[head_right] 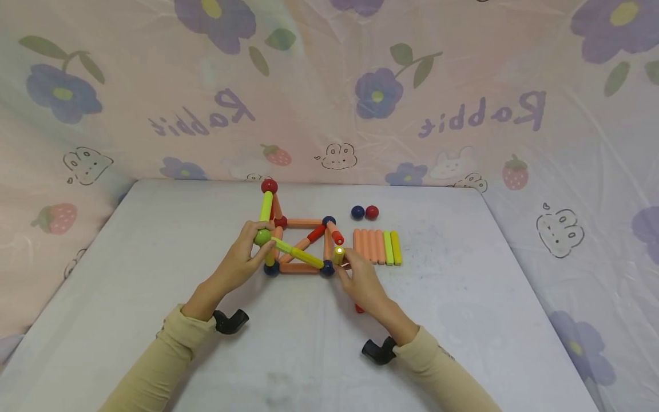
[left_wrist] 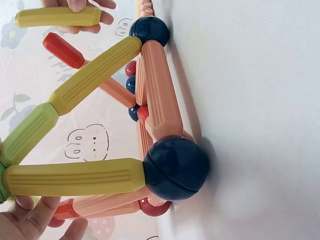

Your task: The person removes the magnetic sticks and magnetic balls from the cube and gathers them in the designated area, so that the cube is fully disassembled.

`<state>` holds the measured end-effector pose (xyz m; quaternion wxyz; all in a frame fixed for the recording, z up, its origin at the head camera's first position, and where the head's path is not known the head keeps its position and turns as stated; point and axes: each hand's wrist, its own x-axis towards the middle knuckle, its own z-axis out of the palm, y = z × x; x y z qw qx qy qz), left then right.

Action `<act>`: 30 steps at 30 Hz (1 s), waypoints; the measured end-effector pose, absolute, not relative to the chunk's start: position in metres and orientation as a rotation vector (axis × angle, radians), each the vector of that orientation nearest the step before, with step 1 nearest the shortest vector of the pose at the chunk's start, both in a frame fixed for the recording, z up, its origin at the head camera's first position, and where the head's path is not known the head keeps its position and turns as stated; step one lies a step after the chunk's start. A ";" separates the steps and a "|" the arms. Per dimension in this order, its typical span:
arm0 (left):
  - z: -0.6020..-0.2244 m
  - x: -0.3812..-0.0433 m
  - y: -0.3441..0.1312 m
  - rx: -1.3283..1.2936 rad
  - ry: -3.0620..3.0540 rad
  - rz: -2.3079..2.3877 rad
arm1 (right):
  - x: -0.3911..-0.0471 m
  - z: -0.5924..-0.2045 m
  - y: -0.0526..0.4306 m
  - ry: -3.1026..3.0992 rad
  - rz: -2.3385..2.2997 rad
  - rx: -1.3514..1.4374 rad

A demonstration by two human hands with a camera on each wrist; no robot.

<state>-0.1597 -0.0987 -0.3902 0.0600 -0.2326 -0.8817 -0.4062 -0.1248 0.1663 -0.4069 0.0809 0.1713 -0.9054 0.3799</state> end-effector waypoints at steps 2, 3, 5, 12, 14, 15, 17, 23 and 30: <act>-0.390 -0.160 -0.099 -0.702 -2.671 -1.224 | -0.124 -0.407 0.171 -2.700 1.151 0.505; -0.390 -0.160 -0.099 -0.703 -2.670 -1.220 | -0.124 -0.407 0.174 -2.701 1.150 0.496; -0.390 -0.159 -0.099 -0.701 -2.668 -1.213 | -0.123 -0.407 0.179 -2.707 1.147 0.468; -0.391 -0.159 -0.099 -0.705 -2.658 -1.209 | -0.125 -0.407 0.201 -2.732 1.091 0.350; -0.391 -0.159 -0.099 -0.705 -2.661 -1.206 | -0.125 -0.407 0.208 -2.726 1.081 0.328; -0.391 -0.159 -0.099 -0.704 -2.663 -1.206 | -0.126 -0.406 0.212 -2.723 1.071 0.317; -0.391 -0.159 -0.099 -0.701 -2.665 -1.208 | -0.127 -0.405 0.219 -2.718 1.064 0.285; -0.392 -0.160 -0.099 -0.702 -2.666 -1.210 | -0.132 -0.398 0.237 -2.739 1.030 0.200; -0.392 -0.160 -0.099 -0.700 -2.670 -1.212 | -0.139 -0.397 0.257 -2.811 1.018 0.118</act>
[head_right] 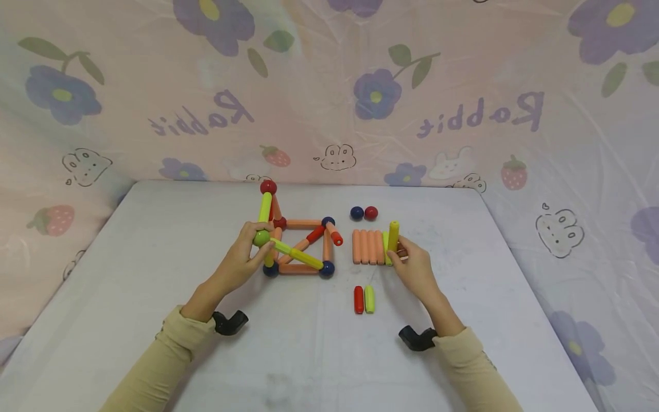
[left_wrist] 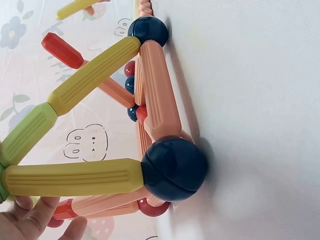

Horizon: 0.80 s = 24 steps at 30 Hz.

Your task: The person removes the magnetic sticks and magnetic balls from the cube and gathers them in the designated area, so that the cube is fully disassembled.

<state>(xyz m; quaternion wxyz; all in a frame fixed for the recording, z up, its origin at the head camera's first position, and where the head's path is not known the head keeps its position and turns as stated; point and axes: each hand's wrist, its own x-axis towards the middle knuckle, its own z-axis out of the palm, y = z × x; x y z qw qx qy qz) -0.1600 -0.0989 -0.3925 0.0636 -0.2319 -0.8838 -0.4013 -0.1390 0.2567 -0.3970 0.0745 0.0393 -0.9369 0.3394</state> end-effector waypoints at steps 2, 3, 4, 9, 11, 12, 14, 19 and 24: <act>-0.393 -0.160 -0.099 -0.703 -2.665 -1.215 | -0.142 -0.400 0.262 -2.832 1.008 0.090; -0.393 -0.160 -0.099 -0.704 -2.663 -1.214 | -0.144 -0.401 0.265 -2.840 1.010 0.077; -0.393 -0.160 -0.099 -0.705 -2.661 -1.212 | -0.146 -0.402 0.268 -2.850 1.017 0.065; -0.393 -0.160 -0.099 -0.698 -2.670 -1.200 | -0.155 -0.406 0.281 -2.922 1.091 0.014; -0.393 -0.160 -0.099 -0.691 -2.678 -1.198 | -0.159 -0.407 0.286 -2.959 1.153 -0.008; -0.392 -0.160 -0.099 -0.687 -2.681 -1.198 | -0.160 -0.408 0.288 -2.977 1.178 -0.018; -0.392 -0.160 -0.099 -0.685 -2.680 -1.202 | -0.163 -0.408 0.292 -3.010 1.209 -0.033; -0.392 -0.160 -0.099 -0.688 -2.673 -1.210 | -0.168 -0.412 0.299 -3.078 1.162 -0.074; -0.394 -0.161 -0.099 -0.688 -2.672 -1.209 | -0.174 -0.418 0.304 -3.133 1.202 -0.140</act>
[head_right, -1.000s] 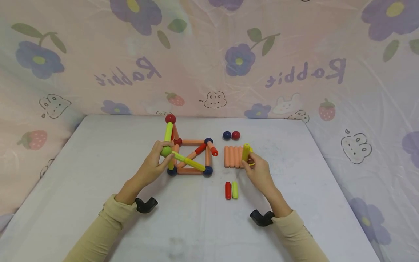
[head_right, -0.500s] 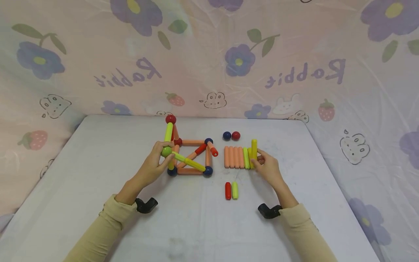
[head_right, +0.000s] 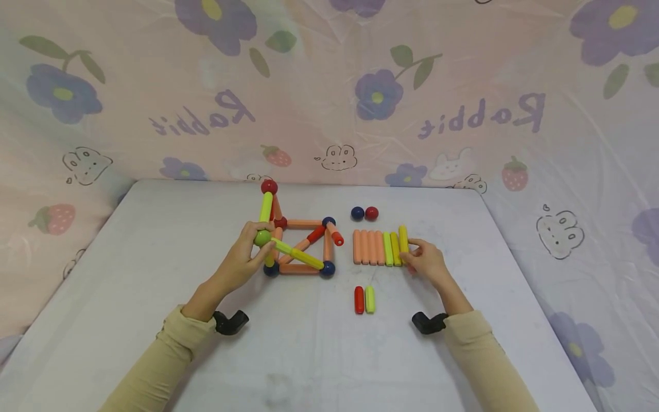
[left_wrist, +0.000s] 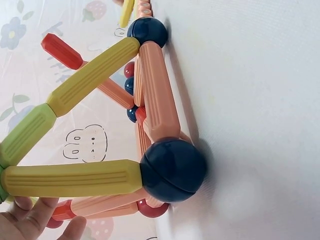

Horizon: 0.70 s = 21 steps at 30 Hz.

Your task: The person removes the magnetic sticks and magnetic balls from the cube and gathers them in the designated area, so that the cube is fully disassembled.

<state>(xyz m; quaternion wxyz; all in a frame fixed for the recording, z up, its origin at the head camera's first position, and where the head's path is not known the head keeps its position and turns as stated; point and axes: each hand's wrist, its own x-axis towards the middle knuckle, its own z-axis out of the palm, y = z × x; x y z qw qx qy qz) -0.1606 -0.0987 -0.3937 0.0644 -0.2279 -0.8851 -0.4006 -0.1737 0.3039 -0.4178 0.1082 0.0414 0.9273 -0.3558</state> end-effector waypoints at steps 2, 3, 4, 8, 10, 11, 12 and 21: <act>-0.394 -0.161 -0.099 -0.690 -2.668 -1.219 | -0.176 -0.420 0.305 2.696 -1.053 0.142; -0.394 -0.161 -0.099 -0.691 -2.665 -1.223 | -0.176 -0.421 0.306 2.683 -1.056 0.151; -0.394 -0.161 -0.099 -0.693 -2.662 -1.229 | -0.177 -0.421 0.306 2.674 -1.052 0.162; -0.393 -0.160 -0.098 -0.696 -2.653 -1.244 | -0.179 -0.423 0.307 2.650 -1.034 0.201; -0.393 -0.160 -0.098 -0.697 -2.650 -1.247 | -0.180 -0.423 0.307 2.643 -1.021 0.220; -0.393 -0.160 -0.098 -0.697 -2.649 -1.247 | -0.180 -0.423 0.307 2.637 -1.019 0.229; -0.393 -0.160 -0.098 -0.697 -2.650 -1.247 | -0.181 -0.423 0.307 2.635 -1.014 0.235; -0.394 -0.161 -0.098 -0.703 -2.645 -1.247 | -0.181 -0.424 0.307 2.637 -0.958 0.232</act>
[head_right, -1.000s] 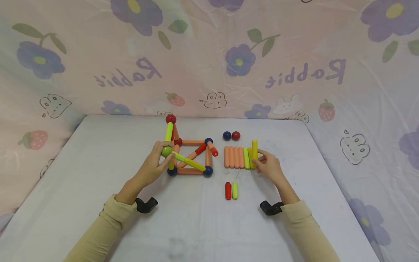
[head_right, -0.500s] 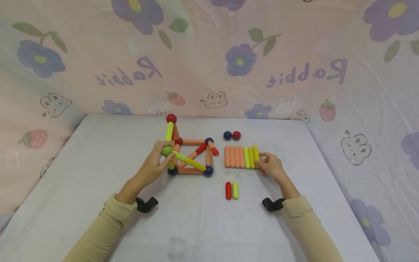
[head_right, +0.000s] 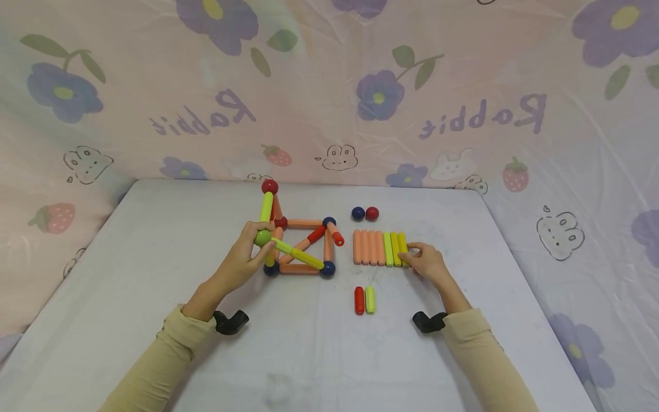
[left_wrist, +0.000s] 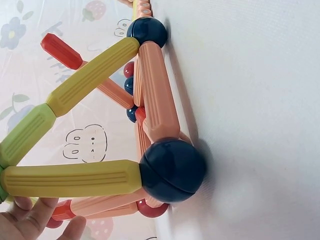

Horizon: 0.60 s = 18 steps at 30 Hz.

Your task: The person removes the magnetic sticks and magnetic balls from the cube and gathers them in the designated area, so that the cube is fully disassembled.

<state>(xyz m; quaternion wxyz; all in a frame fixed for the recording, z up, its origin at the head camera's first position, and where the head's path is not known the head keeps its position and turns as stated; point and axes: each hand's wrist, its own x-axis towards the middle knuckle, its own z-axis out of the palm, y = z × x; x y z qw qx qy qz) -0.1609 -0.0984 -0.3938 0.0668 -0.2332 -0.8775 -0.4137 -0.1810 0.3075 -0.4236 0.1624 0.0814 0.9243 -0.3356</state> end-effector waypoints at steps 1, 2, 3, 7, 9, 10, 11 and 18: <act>-0.394 -0.161 -0.098 -0.703 -2.643 -1.246 | -0.181 -0.424 0.308 2.646 -0.951 0.228; -0.395 -0.161 -0.098 -0.703 -2.641 -1.245 | -0.180 -0.424 0.307 2.667 -0.942 0.224; -0.395 -0.161 -0.098 -0.702 -2.639 -1.245 | -0.180 -0.424 0.307 2.695 -0.935 0.217; -0.397 -0.162 -0.098 -0.703 -2.631 -1.239 | -0.177 -0.421 0.302 2.860 -0.933 0.164; -0.397 -0.162 -0.098 -0.704 -2.630 -1.230 | -0.175 -0.418 0.297 2.929 -0.969 0.127; -0.397 -0.162 -0.098 -0.705 -2.630 -1.227 | -0.174 -0.416 0.295 2.952 -0.988 0.105; -0.397 -0.162 -0.098 -0.703 -2.632 -1.225 | -0.173 -0.414 0.291 2.972 -1.007 0.080; -0.398 -0.162 -0.099 -0.695 -2.644 -1.218 | -0.166 -0.409 0.266 3.055 -1.099 -0.075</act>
